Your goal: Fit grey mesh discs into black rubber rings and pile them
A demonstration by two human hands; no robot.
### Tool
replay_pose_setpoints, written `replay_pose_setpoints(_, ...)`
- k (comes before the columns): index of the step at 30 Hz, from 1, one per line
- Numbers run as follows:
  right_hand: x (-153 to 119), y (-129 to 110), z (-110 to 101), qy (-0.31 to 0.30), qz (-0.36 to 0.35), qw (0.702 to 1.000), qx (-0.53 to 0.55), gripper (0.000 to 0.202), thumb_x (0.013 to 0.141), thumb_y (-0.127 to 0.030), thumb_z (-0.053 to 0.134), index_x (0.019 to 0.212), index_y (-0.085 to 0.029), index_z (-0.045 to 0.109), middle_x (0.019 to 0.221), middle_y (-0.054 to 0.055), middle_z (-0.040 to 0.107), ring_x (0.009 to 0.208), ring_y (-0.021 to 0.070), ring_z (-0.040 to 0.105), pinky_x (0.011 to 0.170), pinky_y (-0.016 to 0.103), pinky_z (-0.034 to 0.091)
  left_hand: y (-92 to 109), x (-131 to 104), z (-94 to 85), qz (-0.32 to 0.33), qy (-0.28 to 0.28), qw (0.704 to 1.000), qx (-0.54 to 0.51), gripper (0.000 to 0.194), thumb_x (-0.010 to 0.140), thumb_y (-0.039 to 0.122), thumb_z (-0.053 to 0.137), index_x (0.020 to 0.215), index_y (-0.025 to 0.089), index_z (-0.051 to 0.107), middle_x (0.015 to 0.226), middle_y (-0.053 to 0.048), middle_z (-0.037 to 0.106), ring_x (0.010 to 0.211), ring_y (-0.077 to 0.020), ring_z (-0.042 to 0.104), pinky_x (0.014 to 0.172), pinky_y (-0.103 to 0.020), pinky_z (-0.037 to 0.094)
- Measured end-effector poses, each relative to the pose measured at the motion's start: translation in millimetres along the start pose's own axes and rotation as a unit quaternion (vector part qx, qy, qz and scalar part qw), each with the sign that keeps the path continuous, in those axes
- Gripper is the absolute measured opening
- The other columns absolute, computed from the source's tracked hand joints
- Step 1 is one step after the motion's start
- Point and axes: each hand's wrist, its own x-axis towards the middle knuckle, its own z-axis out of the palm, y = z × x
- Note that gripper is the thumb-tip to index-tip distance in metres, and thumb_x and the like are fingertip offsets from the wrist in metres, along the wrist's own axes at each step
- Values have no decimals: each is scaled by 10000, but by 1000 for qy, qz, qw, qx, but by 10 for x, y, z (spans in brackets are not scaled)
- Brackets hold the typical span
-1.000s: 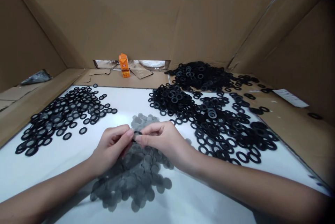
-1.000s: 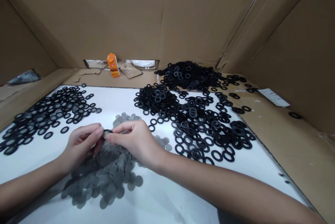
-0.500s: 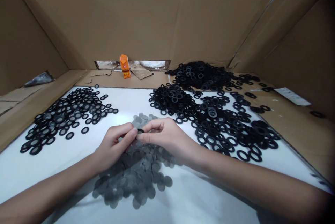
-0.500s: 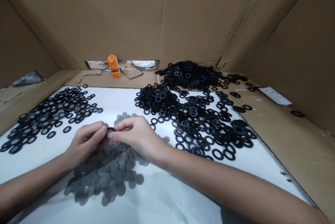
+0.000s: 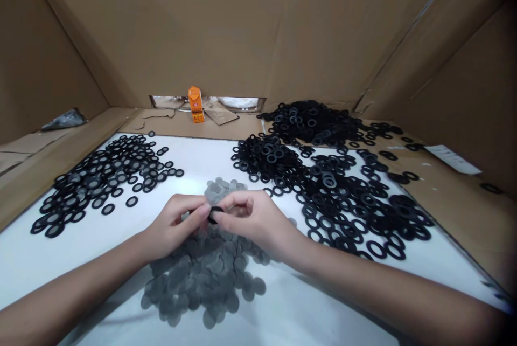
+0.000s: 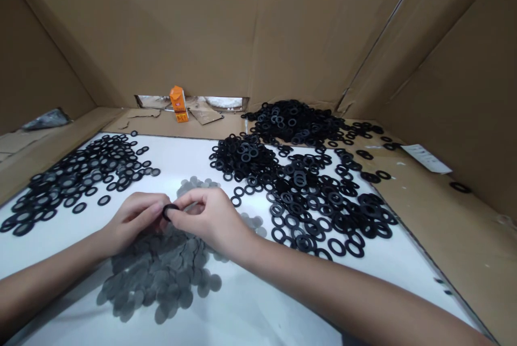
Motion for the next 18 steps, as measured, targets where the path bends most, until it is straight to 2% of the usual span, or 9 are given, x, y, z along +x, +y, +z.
replay_pose_setpoints(3, 6, 69, 2, 4, -11, 998, -66, 200, 710, -359, 701, 750, -166, 669, 559, -32, 529, 501, 89, 430, 466, 219, 315, -6, -1, 1, -10, 26, 1000, 4, 223, 935, 296, 430, 763, 173, 498, 612, 30, 492, 541, -97, 468, 514, -212, 366)
replay_pose_setpoints(7, 9, 124, 8, 25, -16, 996, -88, 144, 733, -319, 659, 734, -175, 642, 566, -31, 518, 502, 91, 426, 467, 223, 329, -26, -12, 23, 32, 15, 999, 31, 234, 938, 239, 420, 713, 180, 445, 583, 46, 463, 521, -86, 433, 522, -210, 351)
replay_pose_setpoints(11, -2, 80, 35, 38, -33, 996, -77, 106, 709, -272, 659, 697, -177, 616, 590, -25, 549, 527, 97, 467, 486, 224, 359, -47, -61, 93, 49, 63, 996, 34, 212, 925, 193, 436, 713, 188, 416, 575, 51, 440, 499, -81, 395, 490, -208, 318)
replay_pose_setpoints(15, -23, 7, 81, 44, -59, 996, -50, 89, 669, -177, 654, 625, -171, 578, 592, -36, 549, 548, 88, 482, 526, 219, 385, -77, -128, 172, 71, 105, 992, -7, 177, 917, 172, 448, 745, 197, 412, 549, 59, 424, 469, -79, 368, 456, -209, 282)
replay_pose_setpoints(18, -30, -2, 99, 41, -57, 998, -10, 105, 671, -169, 669, 625, -166, 574, 570, -50, 532, 532, 76, 466, 513, 204, 370, -76, -151, 214, 48, 112, 990, -65, 195, 932, 213, 447, 741, 199, 411, 527, 56, 452, 457, -80, 398, 454, -206, 300)
